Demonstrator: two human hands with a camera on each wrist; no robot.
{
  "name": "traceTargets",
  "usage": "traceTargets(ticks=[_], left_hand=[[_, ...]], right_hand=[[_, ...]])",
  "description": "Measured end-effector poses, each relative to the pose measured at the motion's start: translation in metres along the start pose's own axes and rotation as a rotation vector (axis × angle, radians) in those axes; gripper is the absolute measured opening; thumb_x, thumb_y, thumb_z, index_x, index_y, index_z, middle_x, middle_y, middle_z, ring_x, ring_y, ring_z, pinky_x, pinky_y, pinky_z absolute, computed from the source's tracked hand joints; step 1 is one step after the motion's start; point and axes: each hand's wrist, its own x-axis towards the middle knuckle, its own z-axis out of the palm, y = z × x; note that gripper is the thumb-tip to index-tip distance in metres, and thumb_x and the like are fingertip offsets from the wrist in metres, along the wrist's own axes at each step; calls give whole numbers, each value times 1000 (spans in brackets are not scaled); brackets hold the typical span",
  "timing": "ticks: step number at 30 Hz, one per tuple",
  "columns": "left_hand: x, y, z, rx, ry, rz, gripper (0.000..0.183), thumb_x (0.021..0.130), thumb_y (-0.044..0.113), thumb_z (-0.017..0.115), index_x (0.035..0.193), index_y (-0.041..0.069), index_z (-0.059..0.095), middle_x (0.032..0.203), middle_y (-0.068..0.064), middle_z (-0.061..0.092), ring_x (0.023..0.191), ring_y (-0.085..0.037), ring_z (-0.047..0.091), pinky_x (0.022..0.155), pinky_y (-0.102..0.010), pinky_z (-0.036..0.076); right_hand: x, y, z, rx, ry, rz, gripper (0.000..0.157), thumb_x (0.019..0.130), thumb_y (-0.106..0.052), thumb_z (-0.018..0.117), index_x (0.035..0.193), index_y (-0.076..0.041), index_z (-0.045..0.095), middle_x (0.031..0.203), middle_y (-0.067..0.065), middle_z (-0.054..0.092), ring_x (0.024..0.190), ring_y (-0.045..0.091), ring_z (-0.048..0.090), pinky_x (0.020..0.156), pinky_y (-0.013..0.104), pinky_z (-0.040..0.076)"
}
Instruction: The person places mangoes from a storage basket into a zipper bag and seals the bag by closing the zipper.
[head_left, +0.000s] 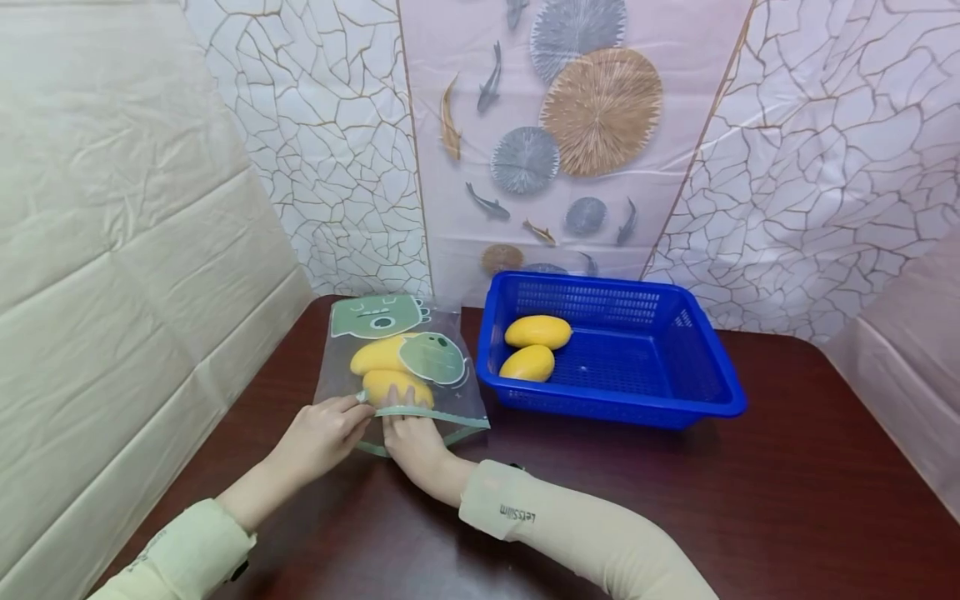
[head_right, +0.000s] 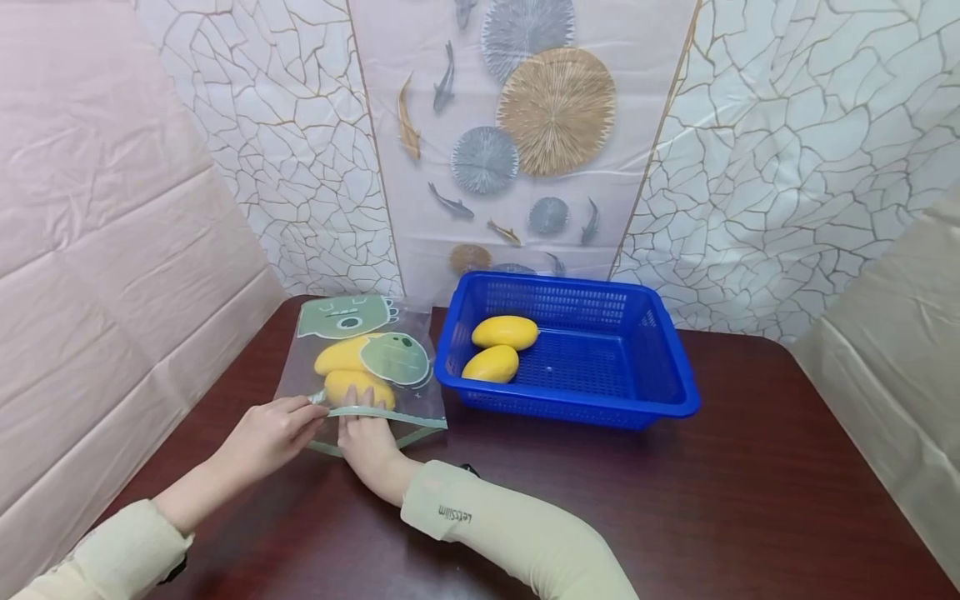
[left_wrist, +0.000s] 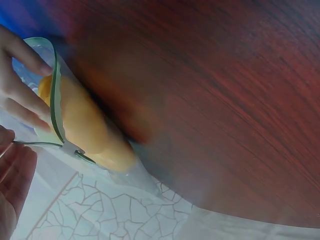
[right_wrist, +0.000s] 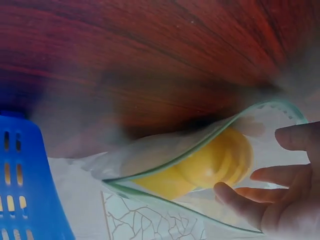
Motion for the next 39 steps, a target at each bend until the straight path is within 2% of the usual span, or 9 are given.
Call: traceTargets(ticks=[5,8,11,14,18,26,31,39], left_hand=[[-1,1,-2,7,-4,-2,22,63,2,80,81,5,69,75,-2,65,65,-18,64,49,-29,51],[-3,0,-2,13,0,-1,21,63,3,80,80,6,69,74,-2,65,64,-17,63,49,-28,50],[-5,-1,-1,14,2,2,21,63,3,80,80,6,69,74,-1,64,64,-17,63,48,-29,50],[-4,-1,-1,12,4,4,20,64,3,79,81,6,69,74,-2,65,64,-17,63,49,-30,50],[-3,-1,0,9,8,4,19,65,4,78,81,6,68,74,-1,64,63,-17,63,48,-30,49],[-4,1,1,6,3,2,19,65,5,79,80,7,68,73,0,63,63,-17,62,49,-31,49],[-4,1,2,7,-4,2,18,65,6,78,79,8,68,72,1,63,63,-17,62,48,-31,49],[-6,2,2,6,-27,2,17,65,6,79,78,8,68,71,1,61,62,-16,62,49,-30,49]], right_hand=[[-7,2,2,19,98,-10,33,91,-23,46,116,-23,68,120,-1,66,101,16,66,70,21,55],[-11,6,2,32,121,-39,31,91,-24,47,113,-23,69,114,-2,67,96,14,66,69,20,54],[-14,12,-2,91,76,-90,28,91,-23,51,113,-21,69,109,-4,67,87,10,64,63,18,51],[-17,18,-5,222,0,-142,26,90,-22,55,112,-17,68,104,-2,67,81,10,61,61,19,50],[-22,27,-7,367,-43,-176,26,88,-22,59,111,-13,67,102,0,66,83,12,61,66,21,51],[-33,34,-15,456,-12,-262,23,87,-23,58,106,-14,67,98,-2,64,81,12,59,66,22,50],[-40,40,-23,518,-13,-277,17,87,-25,59,99,-15,66,92,-5,63,79,12,58,66,23,48],[-51,54,-27,592,-43,-279,21,87,-27,62,103,-14,65,92,-4,63,84,11,61,76,22,49]])
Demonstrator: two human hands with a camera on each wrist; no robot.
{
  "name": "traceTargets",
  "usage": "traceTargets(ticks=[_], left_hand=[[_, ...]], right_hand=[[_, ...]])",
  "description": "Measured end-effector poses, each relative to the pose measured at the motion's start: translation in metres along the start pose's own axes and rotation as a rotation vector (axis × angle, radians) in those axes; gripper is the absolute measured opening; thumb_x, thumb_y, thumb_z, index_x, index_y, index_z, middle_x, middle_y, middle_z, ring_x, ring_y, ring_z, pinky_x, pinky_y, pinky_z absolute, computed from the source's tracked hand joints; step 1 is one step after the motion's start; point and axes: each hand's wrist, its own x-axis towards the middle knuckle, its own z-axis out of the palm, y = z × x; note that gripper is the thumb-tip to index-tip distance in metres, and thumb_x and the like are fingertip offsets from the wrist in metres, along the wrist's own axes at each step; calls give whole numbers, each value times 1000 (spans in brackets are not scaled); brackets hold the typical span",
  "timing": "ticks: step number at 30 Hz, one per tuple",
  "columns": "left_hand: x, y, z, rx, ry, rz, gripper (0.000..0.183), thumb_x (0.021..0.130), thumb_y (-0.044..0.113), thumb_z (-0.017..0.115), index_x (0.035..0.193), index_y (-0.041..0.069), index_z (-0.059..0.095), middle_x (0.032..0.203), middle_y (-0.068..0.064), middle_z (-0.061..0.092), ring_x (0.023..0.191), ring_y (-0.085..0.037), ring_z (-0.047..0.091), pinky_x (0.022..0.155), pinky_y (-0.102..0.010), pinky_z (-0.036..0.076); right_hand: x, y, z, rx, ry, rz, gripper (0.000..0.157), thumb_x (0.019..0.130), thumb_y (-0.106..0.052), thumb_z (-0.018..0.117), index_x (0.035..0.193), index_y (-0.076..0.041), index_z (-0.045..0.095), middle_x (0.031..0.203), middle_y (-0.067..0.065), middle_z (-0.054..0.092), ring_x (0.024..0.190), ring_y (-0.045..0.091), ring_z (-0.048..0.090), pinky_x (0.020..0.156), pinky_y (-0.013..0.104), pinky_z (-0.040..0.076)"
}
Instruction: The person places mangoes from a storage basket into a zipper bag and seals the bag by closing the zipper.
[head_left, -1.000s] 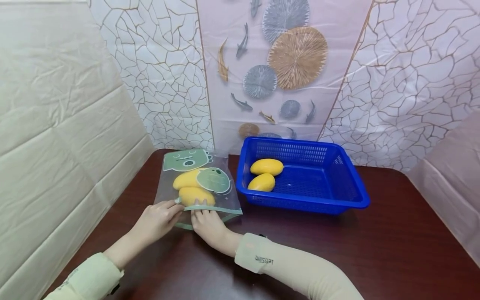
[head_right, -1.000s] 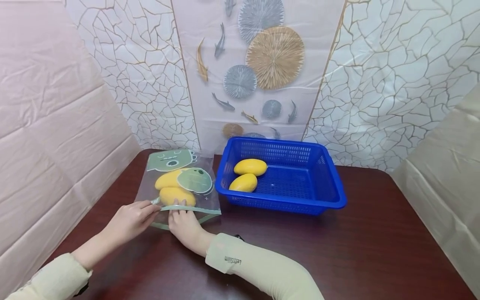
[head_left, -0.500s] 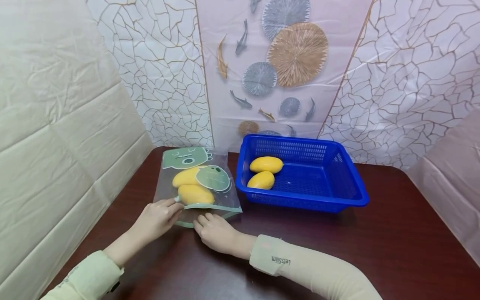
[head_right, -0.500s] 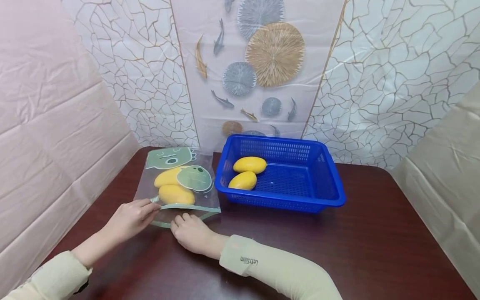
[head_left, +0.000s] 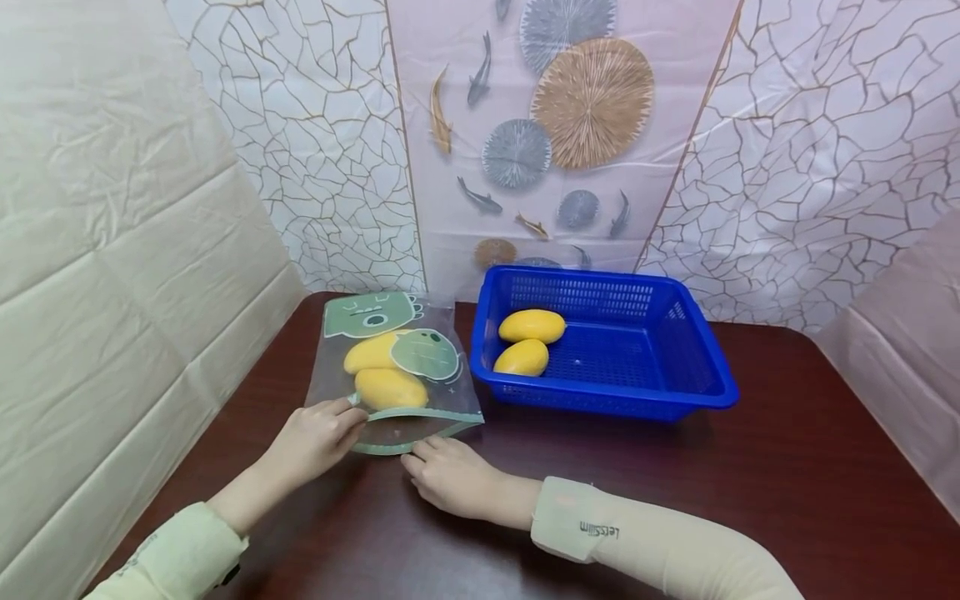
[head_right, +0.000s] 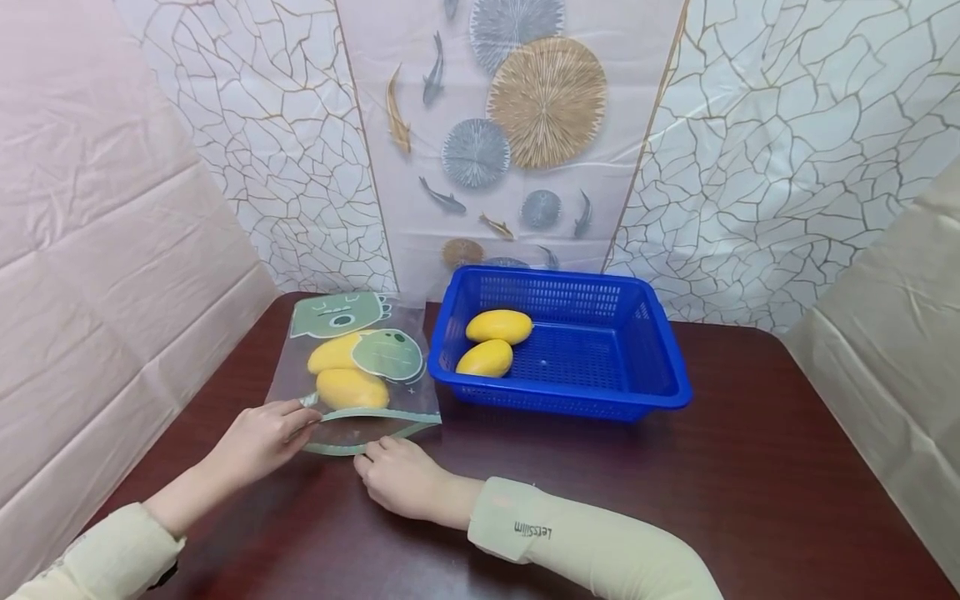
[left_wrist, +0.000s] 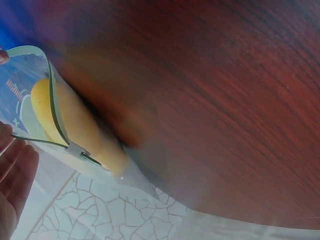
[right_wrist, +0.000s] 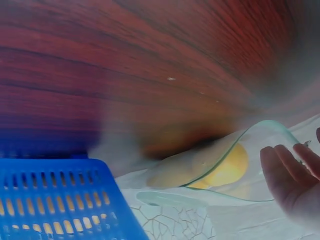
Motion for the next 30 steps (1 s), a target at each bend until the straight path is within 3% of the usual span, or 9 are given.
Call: traceTargets(ticks=[9,17,30], left_hand=[[-1,-4,-3,-13,-35,15,18,63,5,79,75,11,66,69,4,58,60,-13,61,49,-29,47],[-5,-4,-1,-45,-79,20,20,62,3,78,76,12,67,67,6,58,59,-9,59,47,-26,45],[-5,-3,-1,-66,-113,10,19,63,1,76,77,12,68,69,6,61,61,-7,60,50,-25,47]], right_hand=[[-11,6,-11,65,-20,21,26,88,-27,62,110,-13,64,98,-4,63,89,12,60,79,23,49],[-42,14,-23,100,-26,3,27,85,-23,65,108,-10,66,97,-1,64,85,13,60,75,24,50],[-84,40,-37,192,34,163,29,81,-18,70,107,-6,67,98,3,67,88,15,64,75,28,54]])
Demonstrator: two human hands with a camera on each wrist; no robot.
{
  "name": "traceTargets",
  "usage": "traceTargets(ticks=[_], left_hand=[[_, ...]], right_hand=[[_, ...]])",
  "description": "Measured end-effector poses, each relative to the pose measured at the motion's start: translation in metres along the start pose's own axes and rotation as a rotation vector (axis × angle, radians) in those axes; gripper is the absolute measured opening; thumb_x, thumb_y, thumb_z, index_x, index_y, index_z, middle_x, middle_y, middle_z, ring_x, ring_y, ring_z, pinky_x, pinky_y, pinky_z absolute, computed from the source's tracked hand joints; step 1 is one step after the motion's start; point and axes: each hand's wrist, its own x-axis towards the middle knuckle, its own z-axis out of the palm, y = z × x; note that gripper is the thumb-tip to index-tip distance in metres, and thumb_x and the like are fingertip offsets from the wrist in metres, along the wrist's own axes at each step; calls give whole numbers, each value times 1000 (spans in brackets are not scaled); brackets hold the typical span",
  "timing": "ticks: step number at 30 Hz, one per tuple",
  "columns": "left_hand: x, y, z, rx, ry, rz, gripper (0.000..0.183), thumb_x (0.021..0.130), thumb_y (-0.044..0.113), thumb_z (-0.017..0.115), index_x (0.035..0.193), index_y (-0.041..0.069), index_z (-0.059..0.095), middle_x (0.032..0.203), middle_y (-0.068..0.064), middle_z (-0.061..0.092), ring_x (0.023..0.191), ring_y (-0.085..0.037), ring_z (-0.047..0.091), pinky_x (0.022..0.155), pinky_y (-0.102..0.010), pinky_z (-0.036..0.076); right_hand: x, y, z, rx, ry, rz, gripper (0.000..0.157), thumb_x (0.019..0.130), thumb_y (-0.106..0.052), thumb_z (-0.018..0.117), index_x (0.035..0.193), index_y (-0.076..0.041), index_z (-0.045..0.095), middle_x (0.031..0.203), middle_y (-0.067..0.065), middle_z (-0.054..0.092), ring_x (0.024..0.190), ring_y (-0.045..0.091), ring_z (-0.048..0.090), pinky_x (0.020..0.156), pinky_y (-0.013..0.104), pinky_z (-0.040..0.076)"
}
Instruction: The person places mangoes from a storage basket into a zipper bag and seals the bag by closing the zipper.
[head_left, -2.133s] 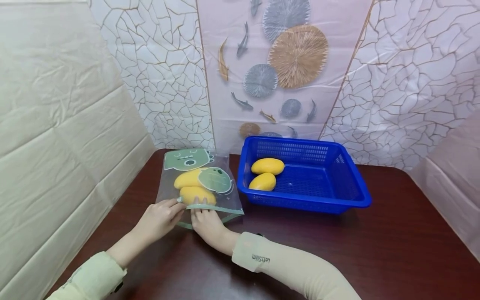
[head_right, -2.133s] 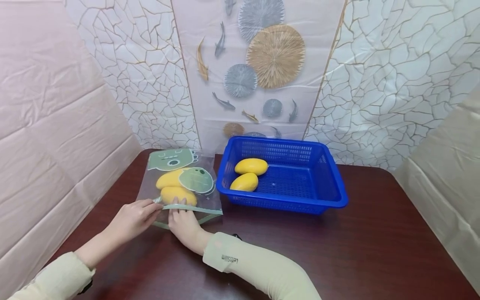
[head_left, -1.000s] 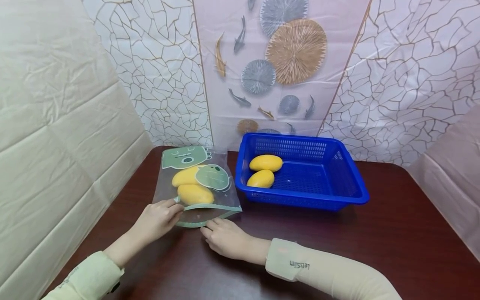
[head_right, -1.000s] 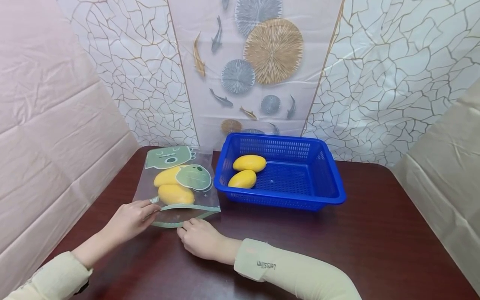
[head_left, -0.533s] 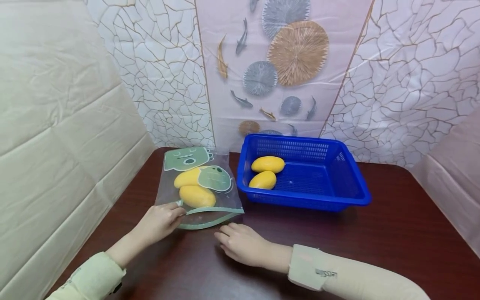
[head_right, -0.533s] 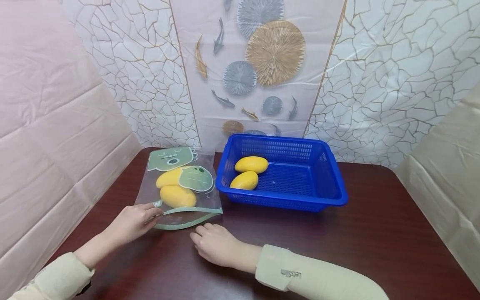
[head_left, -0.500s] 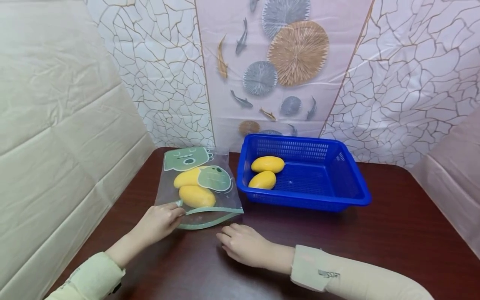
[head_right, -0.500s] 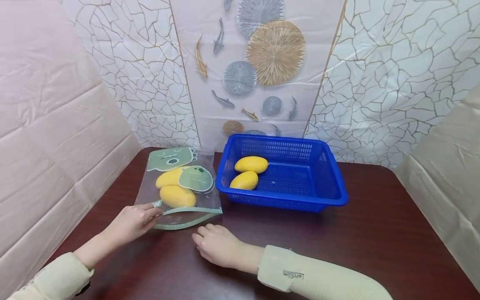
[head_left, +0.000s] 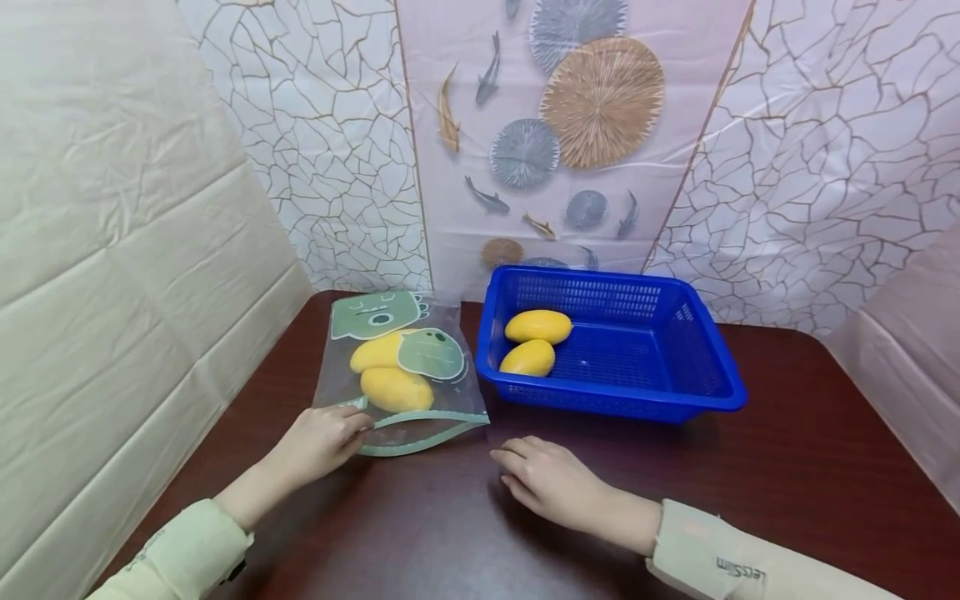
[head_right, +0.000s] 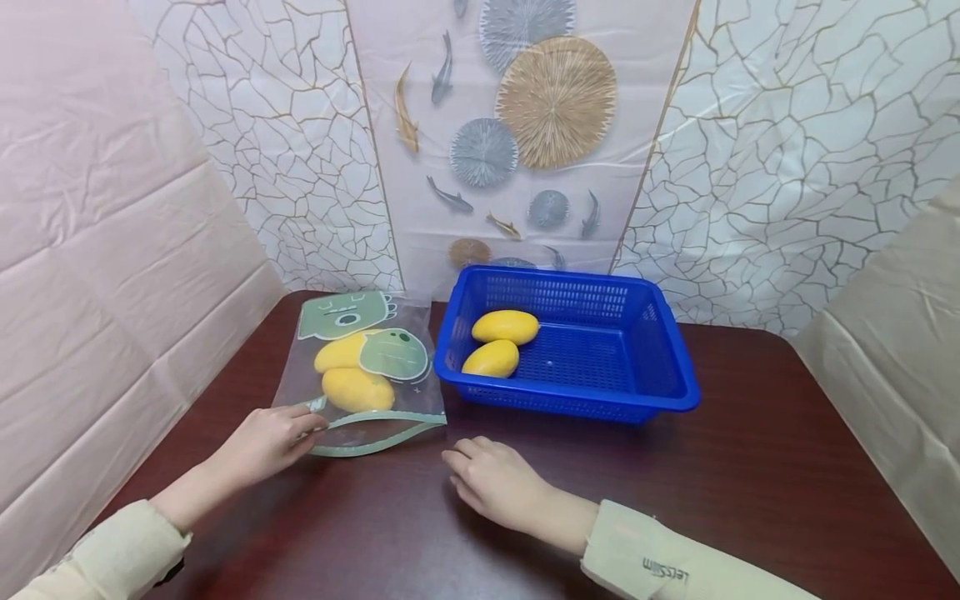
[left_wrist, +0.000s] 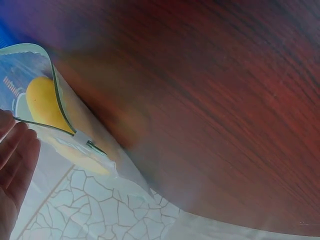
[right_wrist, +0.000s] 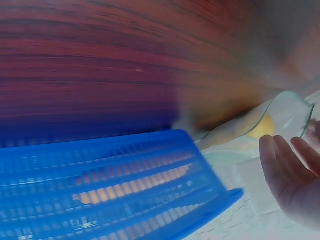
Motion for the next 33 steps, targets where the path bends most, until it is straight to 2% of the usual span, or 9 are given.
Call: traceTargets(ticks=[7,16,20,26,33], left_hand=[[0,-2,4,17,23,2,8,70,11,75,74,13,69,66,7,60,56,-6,57,48,-23,45],[7,-4,2,14,34,20,9,71,12,74,74,14,67,65,8,56,55,-7,54,46,-23,43],[12,-6,-2,13,18,27,8,72,13,72,77,15,65,67,9,57,57,-6,54,47,-23,43],[25,-9,-8,17,46,29,14,72,14,75,84,11,69,70,4,60,59,-10,57,49,-25,46],[51,4,-5,8,42,-31,14,76,19,74,88,12,72,76,2,67,66,-13,63,51,-27,49]], right_hand=[[-13,13,-9,12,1,79,30,81,-17,70,107,-5,67,99,4,67,89,17,64,76,31,54],[-21,27,-24,52,109,225,28,80,-14,71,107,-5,68,101,7,68,94,20,65,80,36,54],[-24,33,-30,83,154,245,28,79,-10,71,107,-6,68,102,7,68,95,21,65,81,37,54],[-28,45,-43,108,228,259,28,77,-4,71,105,-6,68,100,6,69,93,21,66,79,39,54],[-36,53,-57,168,215,384,24,82,-6,69,106,-7,68,102,6,69,95,22,66,79,41,54]])
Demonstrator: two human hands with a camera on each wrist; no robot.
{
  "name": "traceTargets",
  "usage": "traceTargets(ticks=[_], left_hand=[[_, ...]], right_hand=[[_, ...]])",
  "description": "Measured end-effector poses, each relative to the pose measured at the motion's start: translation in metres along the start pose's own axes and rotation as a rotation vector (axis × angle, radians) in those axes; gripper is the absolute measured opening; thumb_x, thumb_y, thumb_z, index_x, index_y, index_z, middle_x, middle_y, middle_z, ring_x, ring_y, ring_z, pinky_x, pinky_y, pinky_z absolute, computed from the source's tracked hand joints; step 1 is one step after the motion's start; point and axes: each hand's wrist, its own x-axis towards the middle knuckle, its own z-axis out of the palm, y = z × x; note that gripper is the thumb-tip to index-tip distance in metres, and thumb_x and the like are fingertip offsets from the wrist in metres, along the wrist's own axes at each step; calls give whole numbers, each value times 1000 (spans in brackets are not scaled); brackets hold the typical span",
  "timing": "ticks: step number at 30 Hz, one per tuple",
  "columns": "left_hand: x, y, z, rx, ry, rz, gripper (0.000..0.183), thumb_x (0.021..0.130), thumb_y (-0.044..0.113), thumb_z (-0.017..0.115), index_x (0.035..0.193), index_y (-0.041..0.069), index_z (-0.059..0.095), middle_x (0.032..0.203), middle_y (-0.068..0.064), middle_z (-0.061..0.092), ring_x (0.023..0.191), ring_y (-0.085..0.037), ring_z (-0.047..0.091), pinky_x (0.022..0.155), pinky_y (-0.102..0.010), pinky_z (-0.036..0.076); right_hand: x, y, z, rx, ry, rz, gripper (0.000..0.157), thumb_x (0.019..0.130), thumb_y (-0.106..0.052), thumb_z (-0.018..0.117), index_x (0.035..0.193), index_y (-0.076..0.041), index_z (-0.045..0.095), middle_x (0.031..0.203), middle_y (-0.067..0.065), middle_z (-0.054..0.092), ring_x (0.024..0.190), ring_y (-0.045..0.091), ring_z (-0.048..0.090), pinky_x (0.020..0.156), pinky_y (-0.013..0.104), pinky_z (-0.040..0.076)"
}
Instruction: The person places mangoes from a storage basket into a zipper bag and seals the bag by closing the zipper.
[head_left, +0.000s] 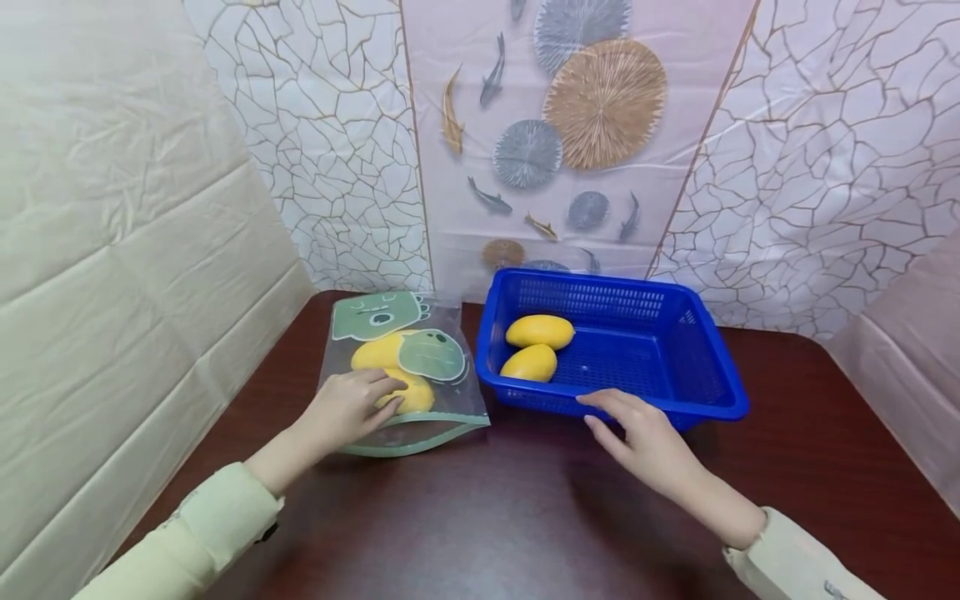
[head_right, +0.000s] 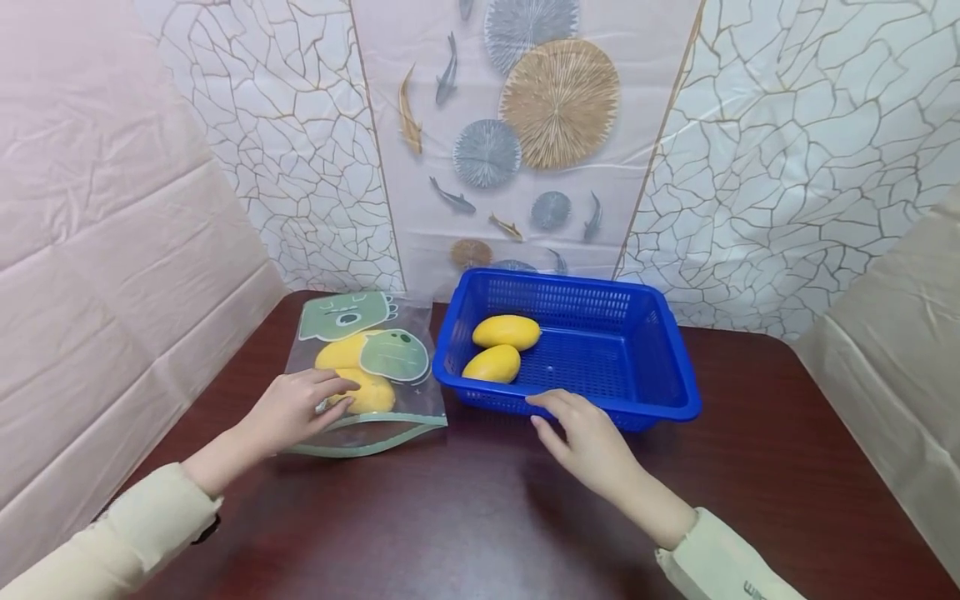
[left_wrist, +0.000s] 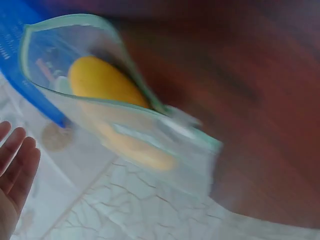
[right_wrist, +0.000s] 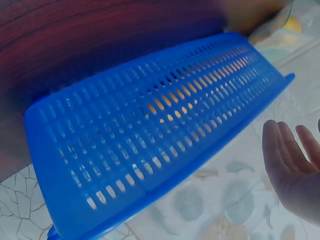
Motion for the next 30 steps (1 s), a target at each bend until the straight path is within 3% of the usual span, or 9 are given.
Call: traceTargets(ticks=[8,14,22,26,30], left_hand=[[27,20,6,-59,2,-16,14,79,19,72,90,10,71,80,1,68,73,-16,65,63,-31,53],[42,26,9,-68,-36,-54,15,83,21,69,94,12,72,85,0,69,77,-15,66,62,-30,53],[60,33,20,-84,-50,-41,13,84,21,68,94,13,71,88,1,71,80,-14,67,66,-29,54],[69,36,26,-103,-47,-27,14,85,22,67,94,13,72,87,0,70,76,-14,66,66,-29,54],[77,40,30,-120,-77,-31,16,85,23,67,97,13,71,88,0,69,75,-14,65,66,-28,53]], right_hand=[[3,5,-6,16,-10,42,25,85,-7,67,109,-5,67,105,9,69,98,25,66,79,43,54],[6,18,-9,-69,-11,39,25,82,-4,69,107,-4,67,102,11,69,94,28,66,77,44,54],[6,38,-11,-260,-62,-33,23,74,6,70,96,-1,69,90,10,68,82,27,64,70,41,54],[5,43,-12,-272,-64,-49,20,73,4,73,93,-2,70,87,9,68,80,25,63,69,40,54],[5,46,-12,-311,-48,-134,23,69,6,75,91,-2,71,84,8,67,75,23,61,67,37,53]])
